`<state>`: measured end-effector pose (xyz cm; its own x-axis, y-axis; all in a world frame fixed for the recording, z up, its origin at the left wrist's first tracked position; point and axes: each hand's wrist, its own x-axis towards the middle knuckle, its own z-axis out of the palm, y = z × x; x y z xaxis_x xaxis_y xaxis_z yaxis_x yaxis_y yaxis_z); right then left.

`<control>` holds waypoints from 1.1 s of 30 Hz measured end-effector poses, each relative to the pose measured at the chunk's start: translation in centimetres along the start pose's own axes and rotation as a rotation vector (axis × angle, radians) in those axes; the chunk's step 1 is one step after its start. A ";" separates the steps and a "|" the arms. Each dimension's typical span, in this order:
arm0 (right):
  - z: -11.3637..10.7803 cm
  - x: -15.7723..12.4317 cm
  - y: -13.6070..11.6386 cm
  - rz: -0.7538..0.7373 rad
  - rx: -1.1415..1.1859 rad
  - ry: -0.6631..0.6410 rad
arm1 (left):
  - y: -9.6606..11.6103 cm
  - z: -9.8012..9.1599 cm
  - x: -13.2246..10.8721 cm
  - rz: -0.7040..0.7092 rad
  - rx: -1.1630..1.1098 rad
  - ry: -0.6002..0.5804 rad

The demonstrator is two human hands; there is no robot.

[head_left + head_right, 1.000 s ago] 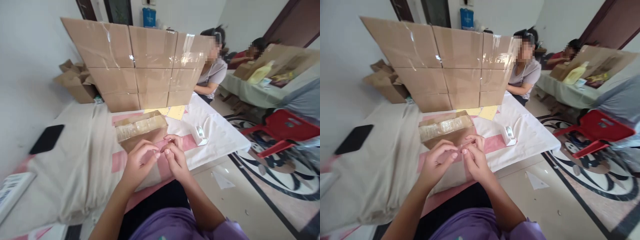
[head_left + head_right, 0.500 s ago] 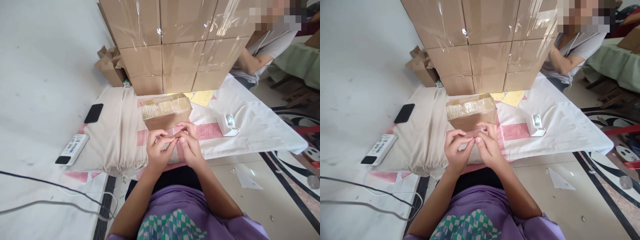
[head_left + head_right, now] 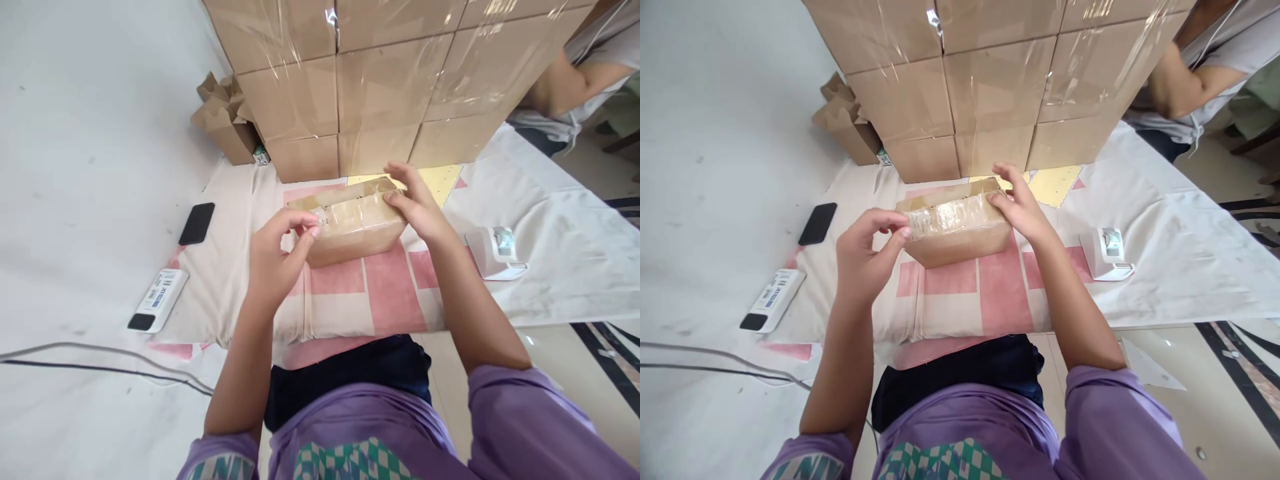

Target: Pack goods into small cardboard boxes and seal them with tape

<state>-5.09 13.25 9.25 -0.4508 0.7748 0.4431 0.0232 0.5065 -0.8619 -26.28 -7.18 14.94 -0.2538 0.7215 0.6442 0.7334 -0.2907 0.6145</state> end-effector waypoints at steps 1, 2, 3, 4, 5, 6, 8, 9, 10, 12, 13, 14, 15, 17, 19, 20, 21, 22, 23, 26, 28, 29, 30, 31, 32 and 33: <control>0.1 0.6 0.7 0.045 0.075 -0.065 | -0.3 -0.1 1.1 -0.028 0.014 -0.058; 0.2 0.9 1.2 0.083 0.142 -0.103 | -0.7 0.1 2.1 -0.051 0.023 -0.109; 0.3 1.0 1.7 0.113 0.195 -0.120 | -1.0 0.4 2.9 -0.068 0.024 -0.150; 0.5 0.9 2.0 0.131 0.230 -0.120 | -1.2 0.8 3.7 -0.078 0.017 -0.182; 0.7 0.6 2.2 0.137 0.249 -0.113 | -1.4 1.4 4.5 -0.082 0.004 -0.212; 0.8 0.4 2.3 0.135 0.259 -0.106 | -1.5 2.1 5.1 -0.082 -0.014 -0.250; 1.1 -0.1 2.6 0.116 0.271 -0.085 | -1.4 3.7 6.3 -0.068 -0.054 -0.344; 1.2 -0.3 2.7 0.103 0.275 -0.071 | -1.2 4.5 6.9 -0.059 -0.071 -0.403; 1.3 -0.4 2.9 0.089 0.276 -0.055 | -0.9 5.3 7.4 -0.055 -0.082 -0.464; 1.7 -0.5 3.4 0.056 0.268 -0.026 | -0.3 6.8 8.5 -0.070 -0.089 -0.579; 1.9 -0.5 3.7 0.030 0.271 -0.016 | 0.0 7.5 9.0 -0.082 -0.088 -0.623; 2.0 -0.4 3.9 -0.005 0.284 -0.011 | 0.2 8.1 9.5 -0.096 -0.083 -0.662; 2.2 -0.4 4.2 -0.041 0.306 -0.013 | 0.3 8.6 10.0 -0.106 -0.072 -0.690; 2.4 -0.3 4.5 -0.094 0.345 -0.026 | 0.2 9.6 10.9 -0.090 -0.041 -0.721; 2.4 -0.3 4.6 -0.102 0.356 -0.038 | -0.7 10.4 11.6 -0.028 -0.005 -0.726; 2.4 -0.3 4.5 -0.096 0.352 -0.042 | -1.4 10.7 11.8 0.014 0.011 -0.723; 2.4 -0.2 4.5 -0.092 0.353 -0.040 | -2.1 11.0 11.9 0.058 0.027 -0.714; 2.4 -0.2 4.5 -0.093 0.361 -0.037 | -2.9 11.3 12.0 0.095 0.045 -0.701; 2.3 -0.2 4.4 -0.095 0.374 -0.039 | -3.8 11.6 12.0 0.121 0.060 -0.682; 2.1 -0.2 4.4 -0.073 0.400 -0.052 | -5.7 12.2 12.0 0.126 0.069 -0.616; 2.0 -0.1 4.5 -0.057 0.414 -0.067 | -6.1 12.4 12.0 0.108 0.086 -0.579; 2.0 -0.1 4.5 -0.059 0.427 -0.070 | -6.1 12.5 12.0 0.105 0.106 -0.555; 2.0 -0.1 4.6 -0.067 0.441 -0.071 | -6.0 12.5 12.0 0.107 0.130 -0.531; 2.0 -0.1 4.7 -0.078 0.453 -0.071 | -5.9 12.6 12.0 0.109 0.151 -0.513; 2.0 0.0 4.8 -0.086 0.458 -0.071 | -5.8 12.6 12.0 0.107 0.160 -0.507; 2.0 0.0 5.0 -0.086 0.452 -0.068 | -5.7 12.7 12.0 0.099 0.155 -0.513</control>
<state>-6.72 15.01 4.47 -0.4919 0.7032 0.5134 -0.4011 0.3403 -0.8505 -25.51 11.10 13.40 0.1328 0.9208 0.3666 0.8322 -0.3045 0.4633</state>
